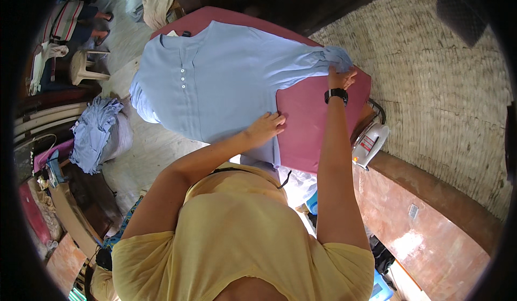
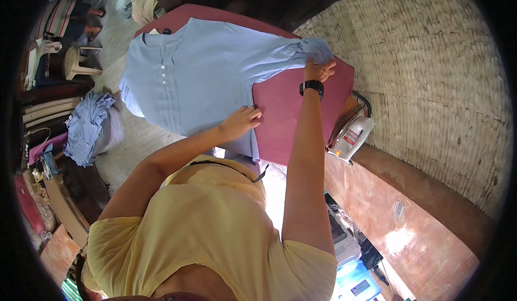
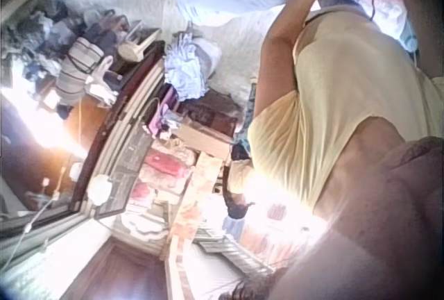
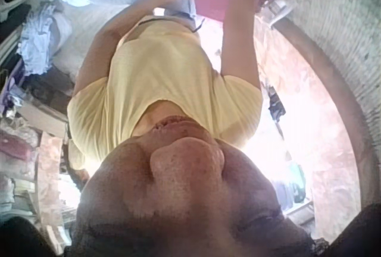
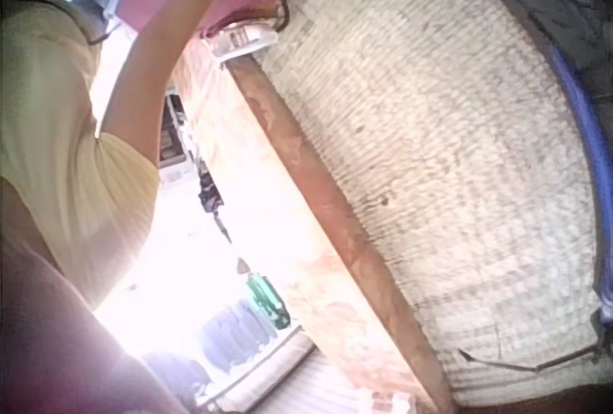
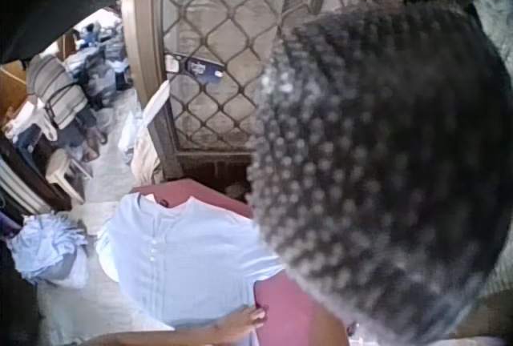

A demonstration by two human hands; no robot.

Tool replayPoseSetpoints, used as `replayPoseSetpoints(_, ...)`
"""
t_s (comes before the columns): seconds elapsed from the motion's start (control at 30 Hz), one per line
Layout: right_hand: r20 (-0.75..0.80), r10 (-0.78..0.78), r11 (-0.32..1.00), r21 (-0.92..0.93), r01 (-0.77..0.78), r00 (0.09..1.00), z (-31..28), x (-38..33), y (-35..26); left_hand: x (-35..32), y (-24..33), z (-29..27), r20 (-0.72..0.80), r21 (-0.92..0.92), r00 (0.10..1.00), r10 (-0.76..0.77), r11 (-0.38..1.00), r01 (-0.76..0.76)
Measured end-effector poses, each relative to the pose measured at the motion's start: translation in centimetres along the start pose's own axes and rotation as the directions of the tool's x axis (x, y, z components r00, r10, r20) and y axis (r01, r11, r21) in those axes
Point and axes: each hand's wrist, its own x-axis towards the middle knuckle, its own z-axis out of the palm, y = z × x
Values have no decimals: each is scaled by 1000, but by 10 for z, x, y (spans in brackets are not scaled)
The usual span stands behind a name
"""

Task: The person irons a light blue shirt on an ironing board using an iron, moving the iron across the fabric and flipping the shirt over to iron different sections.

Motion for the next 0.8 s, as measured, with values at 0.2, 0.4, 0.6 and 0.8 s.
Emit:
replayPoseSetpoints(0.2,-21,10,923,385,-1,1000,-7,19,92,-10,11,-47,178,-345,971,162,934,-92)
replayPoseSetpoints(0.4,28,212,927,312,-210,977,-11,-10,150,-25,8,-25,382,-605,878,290,796,0)
replayPoseSetpoints(0.6,390,307,658,573,-489,868,-24,-59,95,53,-65,-47,-242,-402,948,-208,910,97)
replayPoseSetpoints(0.8,212,182,837,479,-265,960,9,-28,108,148,-139,-53,-297,-85,904,-308,951,296)
